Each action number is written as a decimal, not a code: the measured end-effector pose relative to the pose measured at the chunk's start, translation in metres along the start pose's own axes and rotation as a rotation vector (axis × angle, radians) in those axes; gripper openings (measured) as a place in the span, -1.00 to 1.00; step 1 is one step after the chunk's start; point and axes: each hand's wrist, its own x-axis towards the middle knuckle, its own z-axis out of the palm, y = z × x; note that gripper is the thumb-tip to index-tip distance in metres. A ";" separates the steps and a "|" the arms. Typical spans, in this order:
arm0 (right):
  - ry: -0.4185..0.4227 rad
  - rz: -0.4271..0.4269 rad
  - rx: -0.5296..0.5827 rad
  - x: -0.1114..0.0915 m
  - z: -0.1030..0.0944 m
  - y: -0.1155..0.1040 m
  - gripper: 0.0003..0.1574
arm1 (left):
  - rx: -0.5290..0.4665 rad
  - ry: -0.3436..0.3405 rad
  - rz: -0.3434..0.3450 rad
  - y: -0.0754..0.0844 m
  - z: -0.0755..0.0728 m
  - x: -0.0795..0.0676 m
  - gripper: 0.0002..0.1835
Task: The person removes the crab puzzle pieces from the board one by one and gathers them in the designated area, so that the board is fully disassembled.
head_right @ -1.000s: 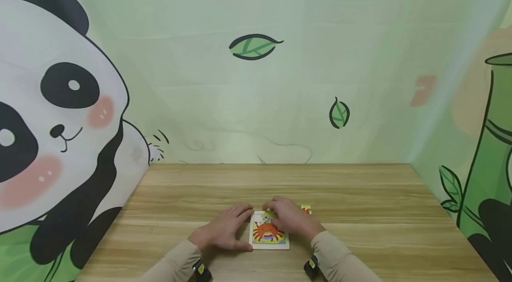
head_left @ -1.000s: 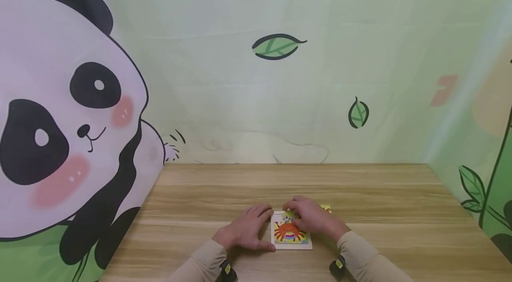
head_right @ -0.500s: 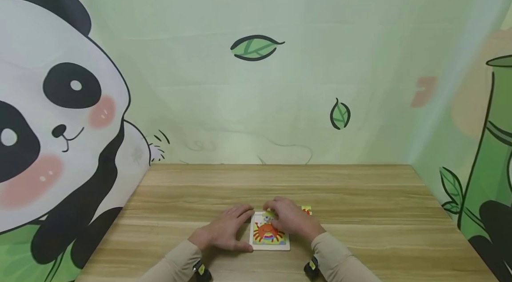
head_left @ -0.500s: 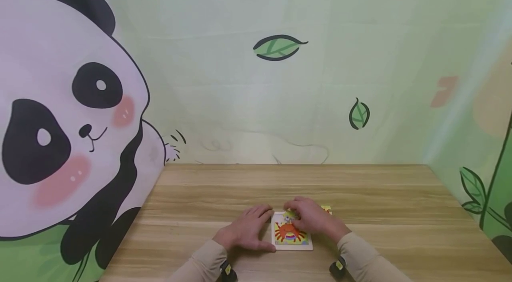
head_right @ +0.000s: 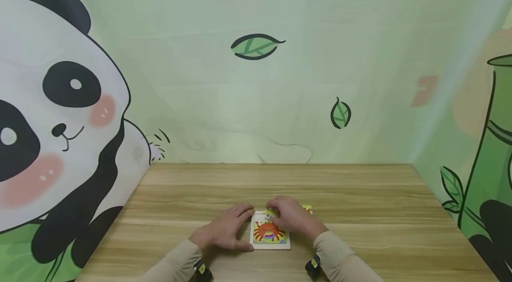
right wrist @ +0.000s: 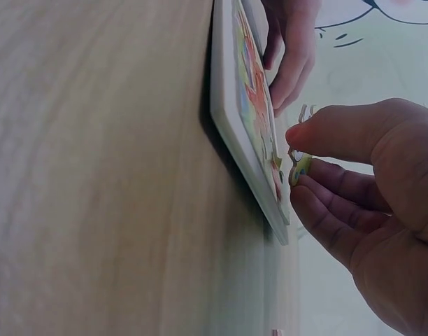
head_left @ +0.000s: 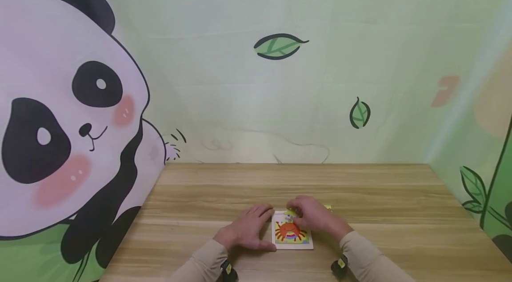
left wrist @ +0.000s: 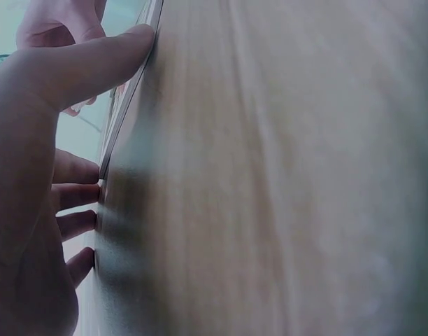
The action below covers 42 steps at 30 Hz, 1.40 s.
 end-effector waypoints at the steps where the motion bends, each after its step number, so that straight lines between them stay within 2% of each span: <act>1: 0.000 0.002 -0.007 0.000 -0.001 0.000 -0.60 | 0.003 0.000 -0.001 0.000 0.000 0.000 0.11; 10: 0.017 -0.009 -0.015 -0.002 -0.007 0.001 -0.61 | 0.008 -0.007 -0.010 0.001 0.000 0.000 0.12; 17: 0.028 -0.005 -0.002 -0.004 -0.010 0.006 -0.56 | 0.006 -0.005 -0.008 0.002 0.000 0.000 0.12; 26: 0.066 0.007 0.013 -0.009 -0.019 0.016 -0.61 | 0.002 0.000 -0.003 -0.001 0.002 0.001 0.12; 35: 0.073 0.103 0.038 -0.015 -0.031 0.023 -0.61 | 0.002 -0.007 -0.008 -0.001 0.001 0.001 0.12; 42: 0.094 0.105 0.030 -0.021 -0.032 0.034 -0.58 | 0.011 -0.005 -0.006 0.000 0.001 0.001 0.13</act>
